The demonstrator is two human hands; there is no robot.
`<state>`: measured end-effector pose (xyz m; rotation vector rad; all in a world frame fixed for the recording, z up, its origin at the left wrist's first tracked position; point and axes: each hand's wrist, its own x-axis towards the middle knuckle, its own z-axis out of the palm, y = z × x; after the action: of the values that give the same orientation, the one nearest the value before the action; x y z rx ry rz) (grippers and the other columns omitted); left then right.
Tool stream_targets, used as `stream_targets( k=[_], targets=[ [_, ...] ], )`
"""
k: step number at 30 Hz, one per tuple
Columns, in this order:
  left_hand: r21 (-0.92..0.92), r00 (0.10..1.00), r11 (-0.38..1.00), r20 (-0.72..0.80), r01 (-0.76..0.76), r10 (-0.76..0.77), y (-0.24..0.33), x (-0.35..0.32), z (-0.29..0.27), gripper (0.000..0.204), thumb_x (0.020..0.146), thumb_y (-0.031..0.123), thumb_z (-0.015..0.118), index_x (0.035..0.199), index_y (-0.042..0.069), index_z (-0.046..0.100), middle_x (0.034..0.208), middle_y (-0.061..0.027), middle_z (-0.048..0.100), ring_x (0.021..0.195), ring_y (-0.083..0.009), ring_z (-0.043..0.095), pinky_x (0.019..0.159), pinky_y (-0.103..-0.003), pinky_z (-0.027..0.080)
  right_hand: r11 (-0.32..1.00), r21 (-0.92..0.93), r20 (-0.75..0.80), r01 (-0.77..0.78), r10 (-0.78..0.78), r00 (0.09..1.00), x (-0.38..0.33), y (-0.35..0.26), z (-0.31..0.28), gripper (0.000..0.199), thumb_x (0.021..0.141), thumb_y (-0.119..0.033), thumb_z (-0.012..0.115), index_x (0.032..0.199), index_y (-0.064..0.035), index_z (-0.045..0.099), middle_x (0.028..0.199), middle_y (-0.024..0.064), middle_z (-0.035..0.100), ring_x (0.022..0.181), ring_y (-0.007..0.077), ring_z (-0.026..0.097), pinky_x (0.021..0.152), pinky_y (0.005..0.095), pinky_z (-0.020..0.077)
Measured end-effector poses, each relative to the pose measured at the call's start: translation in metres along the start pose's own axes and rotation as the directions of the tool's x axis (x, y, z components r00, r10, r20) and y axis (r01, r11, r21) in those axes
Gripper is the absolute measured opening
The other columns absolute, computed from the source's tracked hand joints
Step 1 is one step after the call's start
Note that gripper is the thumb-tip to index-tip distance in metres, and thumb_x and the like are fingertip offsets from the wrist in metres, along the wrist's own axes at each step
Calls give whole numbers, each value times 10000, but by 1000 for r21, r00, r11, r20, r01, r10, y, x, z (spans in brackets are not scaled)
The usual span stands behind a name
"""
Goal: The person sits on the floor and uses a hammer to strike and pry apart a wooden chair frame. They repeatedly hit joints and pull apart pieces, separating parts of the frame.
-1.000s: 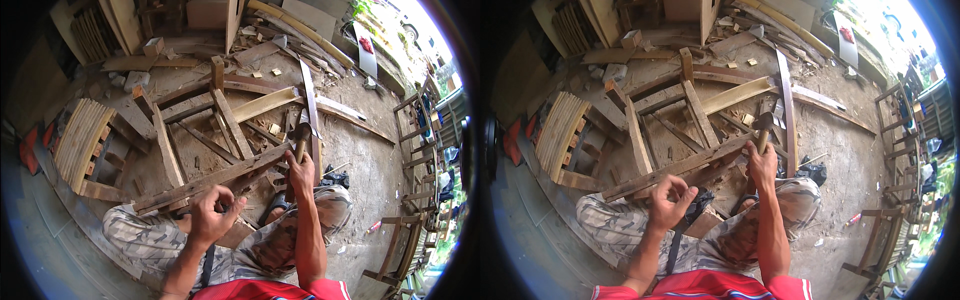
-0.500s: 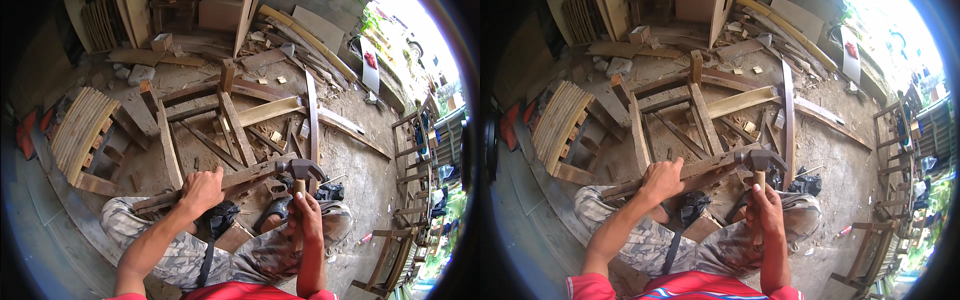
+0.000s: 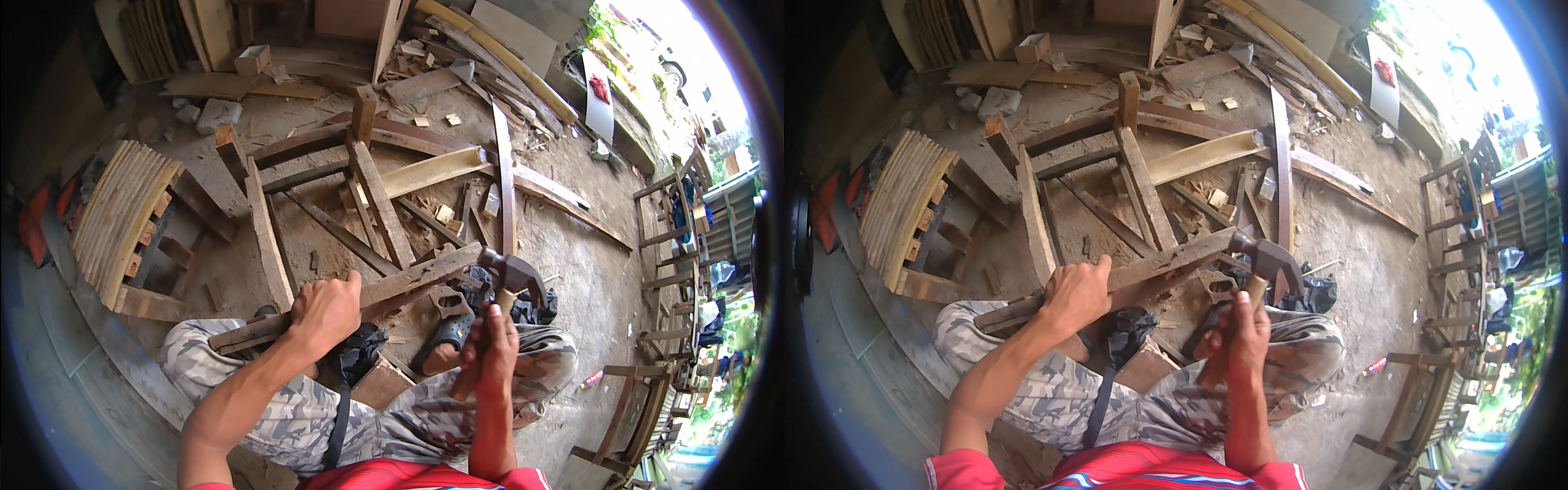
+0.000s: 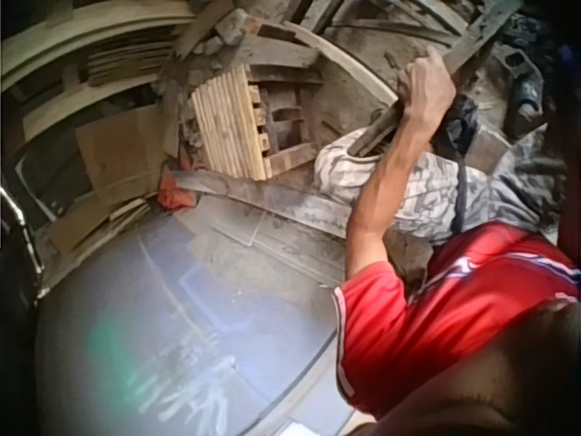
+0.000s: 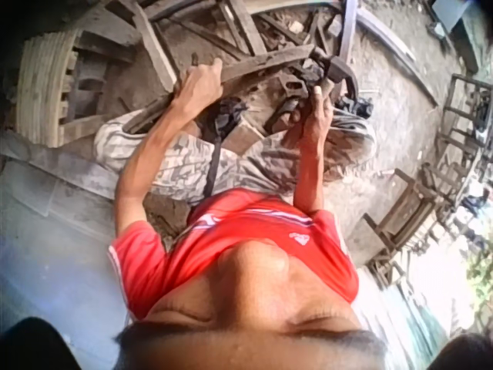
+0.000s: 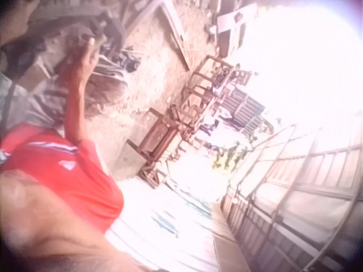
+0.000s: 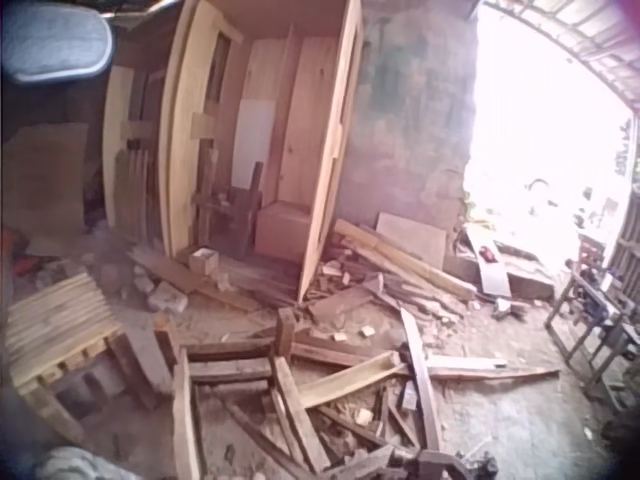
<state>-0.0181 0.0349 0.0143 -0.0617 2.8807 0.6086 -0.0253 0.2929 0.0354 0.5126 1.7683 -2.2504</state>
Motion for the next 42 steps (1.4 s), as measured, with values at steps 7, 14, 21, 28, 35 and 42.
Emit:
stream_targets(
  k=[7,14,21,28,35,42],
  targets=[
    [18,1000,1000,-4,10,-10,-3,-1,-1,176,809,40,620,963,-45,616,767,-313,689,788,-464,722,754,-536,570,993,-79,121,-89,99,988,-10,-10,16,255,1033,-328,603,1053,-84,534,698,11,531,421,126,507,352,292,421],
    [6,999,999,12,47,-47,-2,-3,-5,196,809,63,647,973,-40,619,789,-308,696,813,-469,720,791,-540,566,977,-181,158,-115,145,977,-8,-5,32,294,1026,-359,613,1047,-73,546,700,23,532,432,126,511,364,282,422],
    [36,998,998,17,52,-52,-3,4,-2,281,762,151,718,972,-7,619,814,-295,700,849,-460,711,806,-518,570,982,-188,111,-9,30,993,-7,12,33,297,1022,-368,618,1013,-82,536,709,26,553,425,128,520,367,290,437],
    [44,996,996,49,72,-74,2,1,-10,265,817,179,702,996,-4,633,854,-285,715,876,-454,718,828,-520,563,989,-145,177,27,-1,984,-20,9,42,267,1043,-276,600,1049,-25,508,680,18,533,432,118,521,360,283,430],
    [3,995,997,64,76,-76,4,0,-14,444,810,371,776,1014,7,626,873,-265,722,893,-446,714,844,-520,550,978,-183,78,96,-83,994,-13,9,10,284,1030,-268,622,1062,-9,511,676,14,526,423,112,517,361,274,420],
    [-180,969,969,-211,-170,130,2,-7,-13,518,846,456,761,1116,34,631,1147,-178,667,1051,-382,654,888,-479,530,936,-339,67,99,-81,994,-21,28,-15,296,1007,-278,661,1068,-5,562,697,20,556,462,106,541,399,268,436]
  ],
)
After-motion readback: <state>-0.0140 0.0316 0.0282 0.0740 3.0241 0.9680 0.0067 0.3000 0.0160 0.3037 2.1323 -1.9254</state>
